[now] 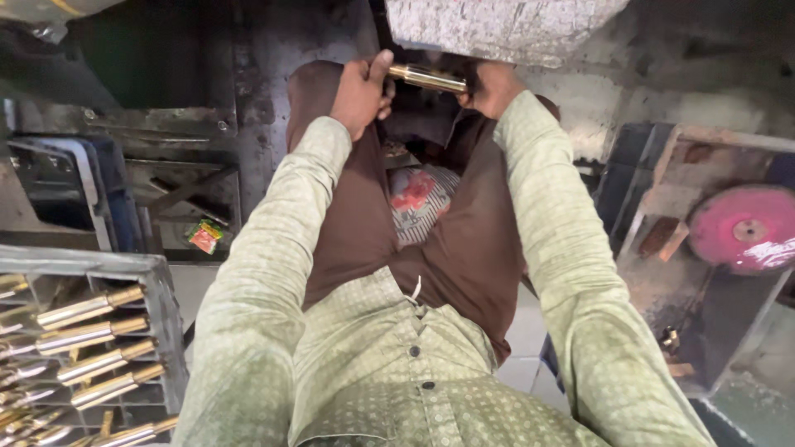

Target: The person picks up L-shaped brass faucet components from a tray and polishes them using a stationary buffing wheel.

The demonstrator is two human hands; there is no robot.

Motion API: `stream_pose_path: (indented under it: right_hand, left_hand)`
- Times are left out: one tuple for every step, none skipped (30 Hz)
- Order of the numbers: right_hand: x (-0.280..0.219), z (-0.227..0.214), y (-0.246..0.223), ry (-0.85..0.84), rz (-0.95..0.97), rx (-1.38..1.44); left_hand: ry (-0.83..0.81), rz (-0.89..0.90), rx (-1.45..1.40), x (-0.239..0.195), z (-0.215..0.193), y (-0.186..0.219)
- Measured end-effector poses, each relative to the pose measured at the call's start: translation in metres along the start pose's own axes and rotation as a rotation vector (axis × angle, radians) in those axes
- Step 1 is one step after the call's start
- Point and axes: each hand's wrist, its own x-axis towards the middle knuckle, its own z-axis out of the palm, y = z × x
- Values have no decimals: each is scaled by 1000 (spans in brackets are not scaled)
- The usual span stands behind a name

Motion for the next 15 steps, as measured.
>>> stream_pose_path:
  right_hand:
    - [-15, 19, -2, 46, 5, 6]
    - [-35, 38, -3, 93, 10, 12]
    - [-59, 59, -1, 138, 17, 19]
    - [-90, 78, 8, 202, -95, -10]
    - [-130, 93, 28, 267, -206, -31]
    - [-170, 104, 45, 256, -384, -89]
    - [-209, 114, 67, 250, -552, -141]
    - [-244, 124, 86, 295, -740, -258]
    - [-276, 133, 103, 343, -927, -374]
    - [-307, 139, 116, 379, -1013, -470]
    - [-335, 144, 127, 416, -1099, -571]
    - [-355, 151, 137, 429, -1138, -550]
    - [-370, 159, 146, 440, -1180, -532]
    - [-383, 165, 154, 450, -1221, -514]
    - [-394, 170, 160, 455, -1253, -552]
  left_hand:
    - [15, 18, 20, -6, -1, 3]
    - [1, 24, 24, -13, -2, 6]
    - [-9, 27, 30, -22, -3, 12]
    - [-20, 31, 35, -32, -4, 18]
    - [-66, 73, 43, -46, -3, 22]
    - [-112, 114, 52, -62, -2, 26]
    - [-157, 142, 62, -83, 0, 26]
    - [-216, 184, 87, -103, 3, 28]
    - [-280, 223, 114, -124, 6, 31]
    - [-344, 261, 141, -142, 10, 36]
    - [-382, 323, 184, -156, 15, 42]
    - [-421, 385, 227, -168, 20, 48]
    - [-457, 451, 267, -180, 26, 53]
    - [-482, 396, 230, -190, 31, 58]
    - [-508, 347, 196, -197, 38, 64]
